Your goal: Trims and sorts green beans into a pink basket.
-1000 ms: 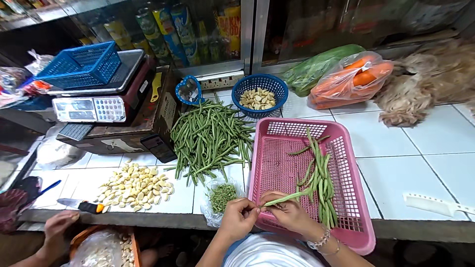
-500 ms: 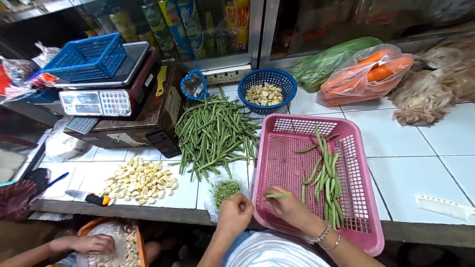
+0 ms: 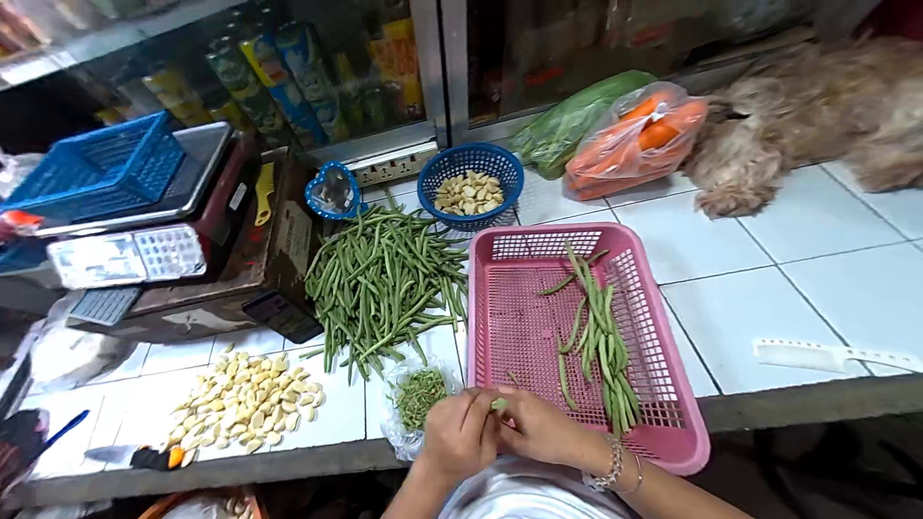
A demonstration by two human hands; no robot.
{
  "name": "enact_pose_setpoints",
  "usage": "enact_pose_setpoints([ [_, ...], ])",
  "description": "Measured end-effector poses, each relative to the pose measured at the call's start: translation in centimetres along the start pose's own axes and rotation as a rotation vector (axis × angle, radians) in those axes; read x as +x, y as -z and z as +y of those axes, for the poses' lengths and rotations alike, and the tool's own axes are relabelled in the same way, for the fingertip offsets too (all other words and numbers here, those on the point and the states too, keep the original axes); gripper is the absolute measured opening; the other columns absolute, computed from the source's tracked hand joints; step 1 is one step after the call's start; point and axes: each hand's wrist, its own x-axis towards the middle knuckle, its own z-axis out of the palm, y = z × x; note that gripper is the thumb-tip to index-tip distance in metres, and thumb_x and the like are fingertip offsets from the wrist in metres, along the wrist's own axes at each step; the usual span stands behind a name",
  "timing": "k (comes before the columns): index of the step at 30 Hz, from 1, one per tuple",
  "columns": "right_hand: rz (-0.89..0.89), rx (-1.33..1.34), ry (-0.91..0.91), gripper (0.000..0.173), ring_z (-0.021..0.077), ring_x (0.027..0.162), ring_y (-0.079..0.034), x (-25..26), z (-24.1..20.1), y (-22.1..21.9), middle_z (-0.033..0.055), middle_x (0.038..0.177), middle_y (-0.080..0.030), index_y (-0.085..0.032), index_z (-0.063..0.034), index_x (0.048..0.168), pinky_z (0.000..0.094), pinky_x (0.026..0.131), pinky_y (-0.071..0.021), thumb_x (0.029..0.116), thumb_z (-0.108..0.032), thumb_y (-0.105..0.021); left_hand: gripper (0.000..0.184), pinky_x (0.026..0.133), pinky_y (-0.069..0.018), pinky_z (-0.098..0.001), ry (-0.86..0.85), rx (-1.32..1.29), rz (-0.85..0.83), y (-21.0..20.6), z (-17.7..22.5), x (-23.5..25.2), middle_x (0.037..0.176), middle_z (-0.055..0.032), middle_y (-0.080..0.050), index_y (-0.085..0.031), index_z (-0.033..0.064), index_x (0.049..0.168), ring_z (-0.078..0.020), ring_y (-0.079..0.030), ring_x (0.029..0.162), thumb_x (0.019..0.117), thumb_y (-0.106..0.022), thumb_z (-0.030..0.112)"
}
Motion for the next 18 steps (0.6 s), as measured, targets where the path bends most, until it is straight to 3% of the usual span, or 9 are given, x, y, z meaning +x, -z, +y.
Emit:
enact_pose_setpoints([
  [3, -0.007, -0.150, -0.197, 0.031, 0.0404, 0.103, -0.067, 0.3, 0.1, 3.4, 0.0298, 0.118, -0.066, -0.064, 0.0105, 0.126, 0.0493, 0.095, -0.0525, 0.1009, -0.005, -0.056, 0.021, 0.063, -0.0583, -0.0360, 0.080, 0.247, 0.013, 2.7, -2.9, 5.2, 0.077, -0.0155, -0.072, -0.070, -0.0041, 0.093, -0.0250, -0.071, 0.068, 0.0943, -0.056, 0.012],
  [4, -0.049, -0.238, -0.317, 0.033, 0.0425, 0.114, -0.064, 0.6, 0.5, 4.7, 0.0302, 0.127, -0.063, -0.061, 0.0086, 0.131, 0.0516, 0.102, -0.0490, 0.1024, -0.004, -0.054, 0.027, 0.062, -0.0584, -0.0453, 0.201, 0.348, -0.024, 3.8, -4.1, 7.1, 0.083, -0.0232, -0.072, -0.071, -0.0095, 0.103, -0.0339, -0.072, 0.070, 0.0946, -0.060, 0.014],
  [5, -0.094, -0.325, -0.429, 0.034, 0.0451, 0.124, -0.058, 0.8, 1.5, 5.8, 0.0310, 0.133, -0.059, -0.060, 0.0071, 0.134, 0.0551, 0.107, -0.0444, 0.1022, -0.002, -0.052, 0.042, 0.069, -0.0566, -0.0569, 0.358, 0.394, -0.105, 5.0, -5.0, 8.9, 0.103, -0.0332, -0.069, -0.064, -0.0134, 0.125, -0.0453, -0.071, 0.081, 0.0992, -0.062, 0.020],
  [6, -0.134, -0.404, -0.523, 0.035, 0.0476, 0.130, -0.053, 1.0, 3.0, 6.7, 0.0322, 0.137, -0.056, -0.060, 0.0068, 0.135, 0.0584, 0.109, -0.0405, 0.1010, 0.001, -0.052, 0.056, 0.076, -0.0536, -0.0636, 0.486, 0.406, -0.163, 6.1, -5.7, 10.3, 0.123, -0.0383, -0.060, -0.051, -0.0126, 0.141, -0.0516, -0.067, 0.093, 0.1022, -0.060, 0.027],
  [7, -0.158, -0.474, -0.591, 0.035, 0.0504, 0.132, -0.050, 0.9, 4.7, 7.3, 0.0343, 0.138, -0.054, -0.061, 0.0085, 0.133, 0.0614, 0.110, -0.0380, 0.0997, 0.003, -0.052, 0.061, 0.075, -0.0523, -0.0630, 0.523, 0.409, -0.143, 6.7, -6.1, 11.1, 0.130, -0.0384, -0.055, -0.046, -0.0110, 0.145, -0.0510, -0.065, 0.093, 0.1018, -0.061, 0.029],
  [9, -0.186, -0.579, -0.686, 0.031, 0.0520, 0.135, -0.046, 0.8, 7.3, 8.1, 0.0359, 0.139, -0.052, -0.062, 0.0128, 0.127, 0.0632, 0.110, -0.0363, 0.0983, 0.006, -0.052, 0.054, 0.069, -0.0529, -0.0557, 0.478, 0.366, -0.097, 6.9, -5.7, 11.1, 0.126, -0.0367, -0.057, -0.053, -0.0110, 0.139, -0.0447, -0.065, 0.085, 0.1005, -0.061, 0.025],
  [11, -0.224, -0.616, -0.697, 0.029, 0.0516, 0.135, -0.046, 0.5, 9.4, 8.4, 0.0361, 0.139, -0.052, -0.062, 0.0156, 0.124, 0.0628, 0.110, -0.0359, 0.0965, 0.008, -0.054, 0.043, 0.069, -0.0564, -0.0519, 0.443, 0.267, -0.188, 5.9, -4.4, 9.8, 0.119, -0.0345, -0.063, -0.062, -0.0118, 0.128, -0.0416, -0.069, 0.083, 0.0988, -0.062, 0.021],
  [14, -0.251, -0.578, -0.577, 0.030, 0.0508, 0.133, -0.048, 0.1, 12.4, 8.7, 0.0349, 0.135, -0.055, -0.063, 0.0129, 0.124, 0.0610, 0.111, -0.0358, 0.0954, 0.008, -0.057, 0.030, 0.069, -0.0578, -0.0481, 0.420, 0.124, -0.334, 3.4, -3.1, 7.1, 0.108, -0.0272, -0.070, -0.072, -0.0079, 0.113, -0.0368, -0.071, 0.081, 0.0965, -0.064, 0.016],
  [18, -0.213, -0.567, -0.453, 0.025, 0.0495, 0.129, -0.052, -0.1, 13.2, 8.9, 0.0330, 0.127, -0.062, -0.067, 0.0131, 0.117, 0.0584, 0.114, -0.0337, 0.0963, 0.008, -0.055, 0.023, 0.071, -0.0585, -0.0464, 0.454, -0.007, -0.398, 1.6, -1.8, 4.7, 0.099, -0.0227, -0.073, -0.074, -0.0071, 0.106, -0.0347, -0.072, 0.081, 0.0948, -0.064, 0.011],
])
